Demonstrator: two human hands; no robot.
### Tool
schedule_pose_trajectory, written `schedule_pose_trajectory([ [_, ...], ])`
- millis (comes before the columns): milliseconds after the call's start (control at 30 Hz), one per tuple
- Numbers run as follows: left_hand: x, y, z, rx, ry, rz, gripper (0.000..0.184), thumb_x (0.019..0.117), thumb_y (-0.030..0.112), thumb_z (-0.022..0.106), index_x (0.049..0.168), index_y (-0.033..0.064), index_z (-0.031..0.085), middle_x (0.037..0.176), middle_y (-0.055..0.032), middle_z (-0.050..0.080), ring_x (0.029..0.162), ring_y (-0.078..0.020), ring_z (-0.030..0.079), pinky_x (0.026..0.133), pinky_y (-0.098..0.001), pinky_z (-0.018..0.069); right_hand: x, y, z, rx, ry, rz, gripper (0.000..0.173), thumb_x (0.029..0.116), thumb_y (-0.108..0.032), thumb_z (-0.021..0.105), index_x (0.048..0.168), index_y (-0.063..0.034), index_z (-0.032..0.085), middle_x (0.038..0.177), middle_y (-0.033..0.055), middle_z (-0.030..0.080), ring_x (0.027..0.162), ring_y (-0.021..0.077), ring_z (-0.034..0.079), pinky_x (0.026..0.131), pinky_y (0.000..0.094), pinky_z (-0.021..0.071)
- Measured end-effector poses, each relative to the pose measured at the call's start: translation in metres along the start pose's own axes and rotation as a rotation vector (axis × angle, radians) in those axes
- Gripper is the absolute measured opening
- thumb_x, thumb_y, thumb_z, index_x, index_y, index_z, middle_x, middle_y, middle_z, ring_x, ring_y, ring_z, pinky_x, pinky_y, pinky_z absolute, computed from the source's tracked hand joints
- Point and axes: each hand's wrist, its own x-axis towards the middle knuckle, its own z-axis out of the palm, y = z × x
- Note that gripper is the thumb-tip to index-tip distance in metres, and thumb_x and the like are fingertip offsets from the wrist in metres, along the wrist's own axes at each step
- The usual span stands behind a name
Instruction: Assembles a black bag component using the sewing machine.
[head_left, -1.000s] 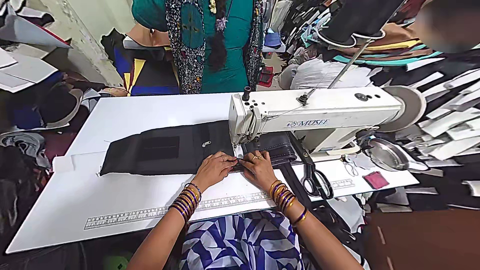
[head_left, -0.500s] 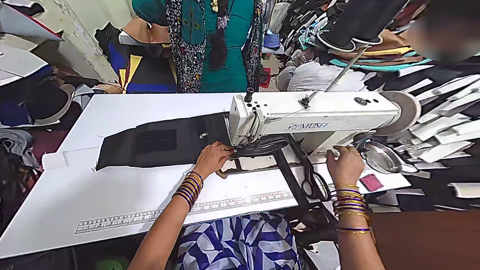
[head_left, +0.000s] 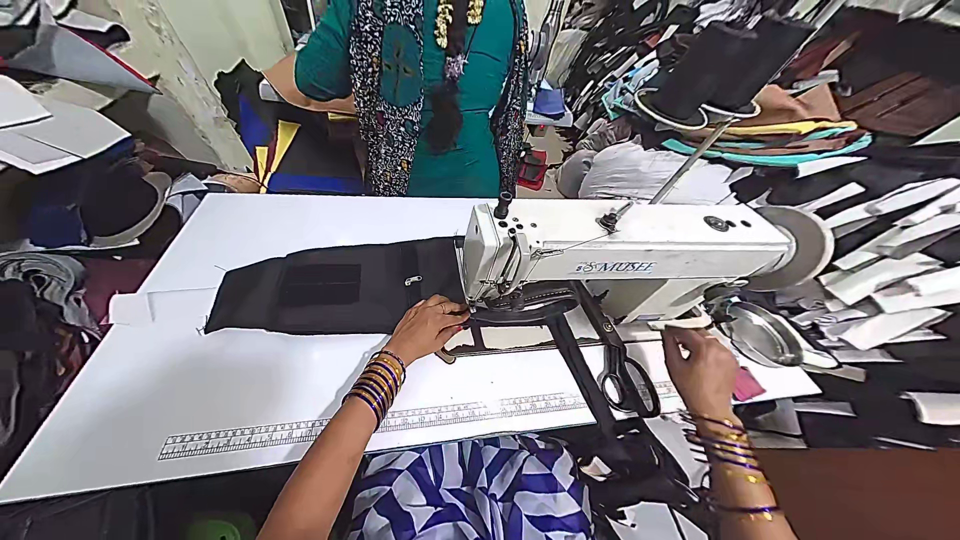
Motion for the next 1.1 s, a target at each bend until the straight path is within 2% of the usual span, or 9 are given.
schedule_pose_trajectory([
  [100, 0.007, -0.004, 0.001, 0.017, 0.016, -0.014, 0.038, 0.1070, 0.028, 0.045, 0.134, 0.0145, 0.069, 0.142, -0.0078, 0.063, 0.138, -0.0320, 0.053, 0.110, -0.0527, 0.0410, -0.031, -0.025, -0.017, 0.062, -0.211, 0.059, 0.024, 0.0957, -0.008, 0.063, 0.105, 0.0123, 0.071, 0.101, 0.0356, 0.069, 0.095, 0.0540, 0.068, 0.084, 0.0718, 0.0482],
  [200, 0.011, -0.002, 0.000, 0.056, 0.011, -0.048, 0.040, 0.1077, 0.028, 0.044, 0.138, 0.0146, 0.066, 0.144, -0.0100, 0.062, 0.139, -0.0347, 0.050, 0.109, -0.0549, 0.0399, -0.057, -0.039, -0.011, 0.089, -0.374, 0.153, 0.043, 0.0855, -0.016, 0.081, 0.116, 0.0120, 0.069, 0.105, 0.0369, 0.066, 0.098, 0.0543, 0.065, 0.086, 0.0710, 0.0469],
  [367, 0.016, -0.001, -0.001, 0.088, 0.003, -0.084, 0.039, 0.1087, 0.024, 0.042, 0.139, 0.0129, 0.064, 0.145, -0.0108, 0.060, 0.141, -0.0360, 0.048, 0.112, -0.0578, 0.0355, -0.050, -0.033, -0.008, 0.101, -0.456, 0.209, 0.038, 0.0870, -0.020, 0.078, 0.107, 0.0114, 0.071, 0.094, 0.0342, 0.068, 0.091, 0.0517, 0.067, 0.083, 0.0695, 0.0470],
  [400, 0.018, -0.002, -0.002, 0.089, 0.006, -0.091, 0.039, 0.1087, 0.023, 0.043, 0.139, 0.0127, 0.065, 0.145, -0.0110, 0.061, 0.142, -0.0356, 0.048, 0.112, -0.0579, 0.0348, -0.043, -0.031, -0.009, 0.182, -0.500, 0.269, 0.033, 0.0875, -0.016, 0.075, 0.107, 0.0100, 0.071, 0.090, 0.0281, 0.070, 0.085, 0.0426, 0.068, 0.079, 0.0620, 0.0497],
  [467, 0.021, -0.005, -0.004, 0.097, 0.019, -0.097, 0.038, 0.1088, 0.023, 0.043, 0.137, 0.0123, 0.066, 0.145, -0.0107, 0.061, 0.142, -0.0349, 0.048, 0.113, -0.0578, 0.0341, -0.036, -0.032, -0.011, 0.541, -0.549, 0.467, 0.014, 0.0943, -0.006, 0.057, 0.103, 0.0002, 0.066, 0.071, 0.0028, 0.063, 0.059, 0.0097, 0.061, 0.056, 0.0272, 0.0530],
  [567, 0.027, -0.007, -0.008, 0.112, 0.028, -0.113, 0.038, 0.1092, 0.025, 0.042, 0.137, 0.0159, 0.066, 0.146, -0.0069, 0.060, 0.144, -0.0342, 0.045, 0.112, -0.0609, 0.0331, -0.033, -0.036, -0.024, 1.068, -0.581, 0.669, 0.028, 0.1037, -0.012, 0.039, 0.088, -0.0100, 0.062, 0.051, -0.0071, 0.053, 0.038, 0.0006, 0.048, 0.037, 0.0161, 0.0397],
  [700, 0.037, -0.016, -0.008, 0.091, 0.049, -0.188, 0.036, 0.1083, 0.023, 0.045, 0.137, 0.0207, 0.067, 0.148, -0.0036, 0.059, 0.146, -0.0335, 0.042, 0.112, -0.0620, 0.0324, -0.029, -0.025, -0.040, 1.058, -0.715, 0.548, 0.028, 0.0961, -0.035, 0.050, 0.079, -0.0176, 0.065, 0.049, -0.0106, 0.050, 0.036, -0.0020, 0.044, 0.034, 0.0145, 0.0359],
  [933, 0.060, -0.023, -0.020, 0.112, 0.038, -0.291, 0.036, 0.1071, 0.019, 0.043, 0.134, 0.0131, 0.066, 0.147, -0.0086, 0.058, 0.147, -0.0336, 0.040, 0.113, -0.0613, 0.0302, -0.005, -0.031, -0.038, 0.919, -0.835, 0.415, 0.025, 0.0852, -0.042, 0.063, 0.075, -0.0196, 0.065, 0.047, -0.0119, 0.048, 0.035, -0.0018, 0.042, 0.033, 0.0158, 0.0333],
  [1100, 0.049, -0.016, -0.013, 0.220, 0.167, -0.274, 0.030, 0.1041, 0.014, 0.051, 0.119, -0.0012, 0.071, 0.130, -0.0200, 0.067, 0.137, -0.0367, 0.051, 0.117, -0.0571, 0.0280, 0.023, -0.071, -0.016, 0.834, -1.002, 0.234, 0.015, 0.0915, -0.024, 0.057, 0.080, -0.0156, 0.062, 0.050, -0.0111, 0.046, 0.038, -0.0010, 0.040, 0.037, 0.0163, 0.0317],
])
